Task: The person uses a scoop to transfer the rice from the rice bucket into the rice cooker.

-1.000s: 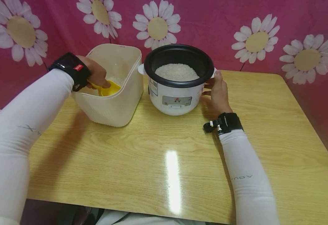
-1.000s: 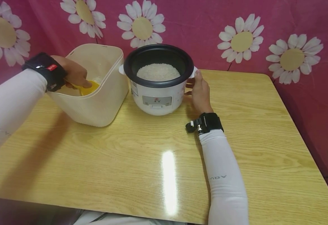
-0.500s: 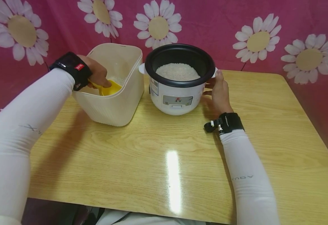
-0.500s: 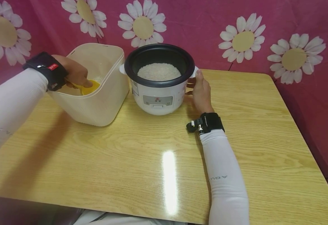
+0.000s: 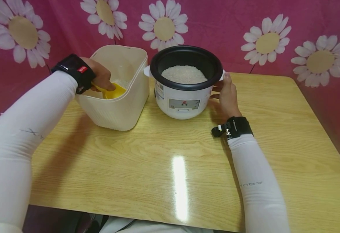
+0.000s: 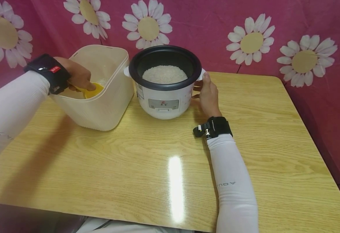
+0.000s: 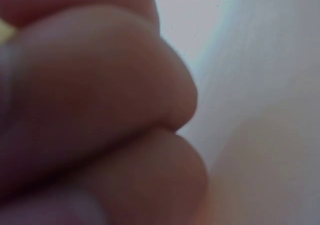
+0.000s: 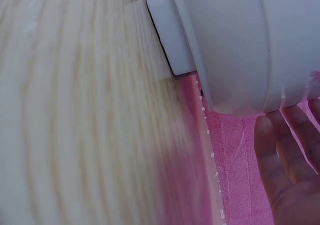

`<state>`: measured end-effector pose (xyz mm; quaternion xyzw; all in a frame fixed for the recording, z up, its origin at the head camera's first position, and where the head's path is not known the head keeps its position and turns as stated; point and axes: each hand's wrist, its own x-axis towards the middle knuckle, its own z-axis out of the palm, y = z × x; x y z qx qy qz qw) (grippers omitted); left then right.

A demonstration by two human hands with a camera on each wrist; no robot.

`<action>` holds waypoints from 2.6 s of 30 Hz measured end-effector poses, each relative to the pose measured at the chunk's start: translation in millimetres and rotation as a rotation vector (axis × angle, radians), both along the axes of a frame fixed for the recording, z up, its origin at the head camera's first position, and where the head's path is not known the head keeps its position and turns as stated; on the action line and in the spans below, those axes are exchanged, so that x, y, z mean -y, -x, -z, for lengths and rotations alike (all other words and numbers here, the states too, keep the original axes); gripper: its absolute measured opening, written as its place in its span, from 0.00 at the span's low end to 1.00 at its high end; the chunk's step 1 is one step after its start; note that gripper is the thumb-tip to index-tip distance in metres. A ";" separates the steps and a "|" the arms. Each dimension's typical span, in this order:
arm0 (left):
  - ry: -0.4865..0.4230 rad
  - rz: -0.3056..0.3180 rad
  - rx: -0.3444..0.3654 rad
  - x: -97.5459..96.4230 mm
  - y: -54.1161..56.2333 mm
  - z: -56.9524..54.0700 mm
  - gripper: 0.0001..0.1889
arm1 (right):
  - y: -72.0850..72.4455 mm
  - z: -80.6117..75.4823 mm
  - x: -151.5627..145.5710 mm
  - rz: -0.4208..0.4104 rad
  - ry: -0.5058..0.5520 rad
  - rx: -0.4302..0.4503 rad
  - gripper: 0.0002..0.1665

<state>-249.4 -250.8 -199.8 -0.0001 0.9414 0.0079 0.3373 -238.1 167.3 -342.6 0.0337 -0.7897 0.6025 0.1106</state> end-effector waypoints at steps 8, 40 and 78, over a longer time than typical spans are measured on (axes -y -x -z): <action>-0.021 -0.023 -0.012 0.3 -1.9 -1.0 0.28 | -1.8 -2.5 1.4 -0.001 -0.004 0.017 0.42; -0.021 -0.001 0.009 -0.8 0.9 -0.7 0.28 | -0.6 -4.5 -0.6 -0.014 0.009 0.036 0.42; -0.027 -0.043 -0.047 0.3 -4.5 -8.2 0.28 | 2.7 4.5 -0.2 -0.021 0.009 -0.010 0.45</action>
